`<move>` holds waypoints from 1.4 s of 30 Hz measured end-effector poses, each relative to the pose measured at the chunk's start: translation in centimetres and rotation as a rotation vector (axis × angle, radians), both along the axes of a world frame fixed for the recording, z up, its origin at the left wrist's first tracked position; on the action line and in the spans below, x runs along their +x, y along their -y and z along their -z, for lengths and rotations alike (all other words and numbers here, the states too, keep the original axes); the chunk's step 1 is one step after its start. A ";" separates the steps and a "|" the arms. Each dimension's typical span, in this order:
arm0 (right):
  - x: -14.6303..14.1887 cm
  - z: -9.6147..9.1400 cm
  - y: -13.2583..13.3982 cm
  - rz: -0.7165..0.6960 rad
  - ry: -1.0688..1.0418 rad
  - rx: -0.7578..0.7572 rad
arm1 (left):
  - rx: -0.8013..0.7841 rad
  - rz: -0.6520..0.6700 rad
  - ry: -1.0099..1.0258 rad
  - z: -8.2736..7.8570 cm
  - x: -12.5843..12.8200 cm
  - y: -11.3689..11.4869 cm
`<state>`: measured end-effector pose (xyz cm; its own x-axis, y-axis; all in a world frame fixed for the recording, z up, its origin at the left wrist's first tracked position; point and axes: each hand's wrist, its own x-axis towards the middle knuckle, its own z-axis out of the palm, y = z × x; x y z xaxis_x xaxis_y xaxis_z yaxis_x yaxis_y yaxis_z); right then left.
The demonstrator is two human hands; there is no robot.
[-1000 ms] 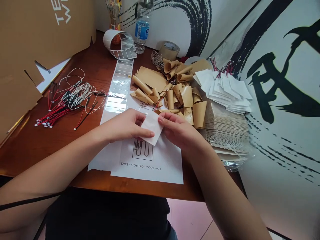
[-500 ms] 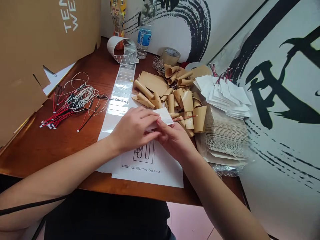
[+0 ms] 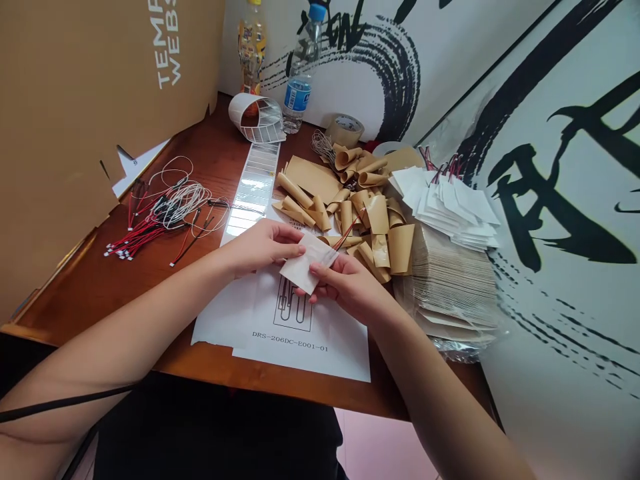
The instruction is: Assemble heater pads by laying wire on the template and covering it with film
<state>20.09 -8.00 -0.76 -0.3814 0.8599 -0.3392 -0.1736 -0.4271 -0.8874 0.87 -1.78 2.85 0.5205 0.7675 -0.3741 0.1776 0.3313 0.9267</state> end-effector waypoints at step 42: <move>17.0 -5.9 -5.0 0.945 1.763 0.332 | 0.146 -0.143 -0.045 -0.2 -0.9 -0.8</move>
<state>37.12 -3.00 5.18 0.6389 0.6471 0.4160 0.7688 -0.5565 -0.3151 0.00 -0.99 3.04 0.3878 0.8802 -0.2735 0.1804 0.2185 0.9590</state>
